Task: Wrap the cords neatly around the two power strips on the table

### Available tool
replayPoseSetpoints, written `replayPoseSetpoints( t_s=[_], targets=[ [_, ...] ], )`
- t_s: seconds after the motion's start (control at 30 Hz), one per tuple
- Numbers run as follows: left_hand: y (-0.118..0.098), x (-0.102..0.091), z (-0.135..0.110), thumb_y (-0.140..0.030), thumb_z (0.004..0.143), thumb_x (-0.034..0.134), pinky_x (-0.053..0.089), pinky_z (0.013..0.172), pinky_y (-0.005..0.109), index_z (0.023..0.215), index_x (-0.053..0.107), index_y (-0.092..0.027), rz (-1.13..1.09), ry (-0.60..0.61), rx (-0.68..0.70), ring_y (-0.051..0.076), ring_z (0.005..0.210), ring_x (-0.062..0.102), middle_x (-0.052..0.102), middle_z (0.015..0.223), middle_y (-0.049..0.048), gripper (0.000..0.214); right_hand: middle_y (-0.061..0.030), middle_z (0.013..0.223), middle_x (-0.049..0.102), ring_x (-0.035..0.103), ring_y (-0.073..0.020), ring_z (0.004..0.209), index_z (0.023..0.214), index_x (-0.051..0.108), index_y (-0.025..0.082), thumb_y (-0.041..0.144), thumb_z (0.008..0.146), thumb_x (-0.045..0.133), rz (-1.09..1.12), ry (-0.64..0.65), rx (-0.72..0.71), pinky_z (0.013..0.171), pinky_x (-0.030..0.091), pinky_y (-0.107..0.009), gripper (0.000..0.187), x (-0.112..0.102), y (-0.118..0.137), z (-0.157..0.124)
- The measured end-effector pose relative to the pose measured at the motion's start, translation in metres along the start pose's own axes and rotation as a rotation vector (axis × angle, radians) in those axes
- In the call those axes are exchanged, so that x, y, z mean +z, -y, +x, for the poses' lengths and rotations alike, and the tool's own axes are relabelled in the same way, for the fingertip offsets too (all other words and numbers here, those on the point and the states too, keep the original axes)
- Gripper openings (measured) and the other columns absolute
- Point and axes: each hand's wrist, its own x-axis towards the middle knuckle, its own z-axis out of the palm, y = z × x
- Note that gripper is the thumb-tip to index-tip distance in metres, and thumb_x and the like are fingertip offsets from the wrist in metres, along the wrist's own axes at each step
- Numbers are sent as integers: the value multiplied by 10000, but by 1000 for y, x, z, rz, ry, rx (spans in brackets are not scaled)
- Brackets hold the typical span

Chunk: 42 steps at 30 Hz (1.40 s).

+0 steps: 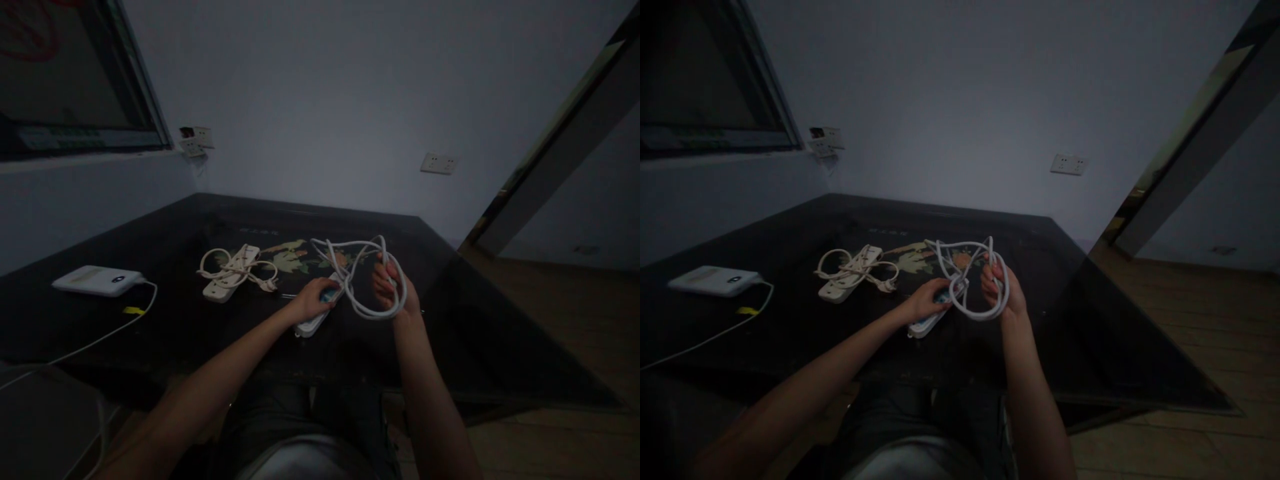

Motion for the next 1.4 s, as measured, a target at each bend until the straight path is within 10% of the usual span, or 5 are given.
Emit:
replayPoseSetpoints(
  t_s=[0.23, 0.53, 1.03, 1.27, 1.4],
  targets=[
    [8, -14, 1, -322, 841, 502, 530, 842, 418, 955, 589, -157, -511, -261, -250, 239, 985, 659, 684, 1020, 133, 219, 19, 587, 583, 470, -50, 431, 823, 675, 145, 332, 649, 788, -341, 33, 199, 373, 316, -160, 278, 10, -19, 1],
    [-10, -46, 7, -236, 840, 508, 568, 725, 322, 795, 618, -152, -787, -411, -446, 155, 702, 665, 672, 723, 49, 145, -14, 639, 654, 562, -86, 503, 817, 693, 137, 377, 675, 772, -585, 113, 321, 446, 411, -181, 290, -4, -11, -1],
    [-23, -43, 5, -186, 809, 605, 515, 586, 218, 874, 649, -153, -574, -427, -355, 85, 553, 565, 608, 652, -9, 85, -59, 779, 694, 670, -182, 706, 895, 692, 138, 422, 680, 746, -817, 42, 397, 558, 513, -248, 360, -23, -9, -28],
    [-17, -43, 4, -331, 741, 707, 457, 540, 244, 982, 560, -202, -170, -448, -253, 110, 514, 529, 563, 653, -35, 311, -32, 705, 666, 626, -167, 640, 845, 706, 149, 420, 699, 712, -889, 47, 308, 556, 495, -259, 307, -22, -16, -28],
    [-16, -50, 6, -352, 676, 751, 443, 619, 279, 728, 608, -191, 119, -405, -189, 163, 612, 544, 552, 642, -2, 221, -30, 691, 654, 585, -152, 594, 844, 720, 149, 399, 733, 677, -965, 84, 264, 556, 475, -262, 277, -19, -17, -29]
  ],
)
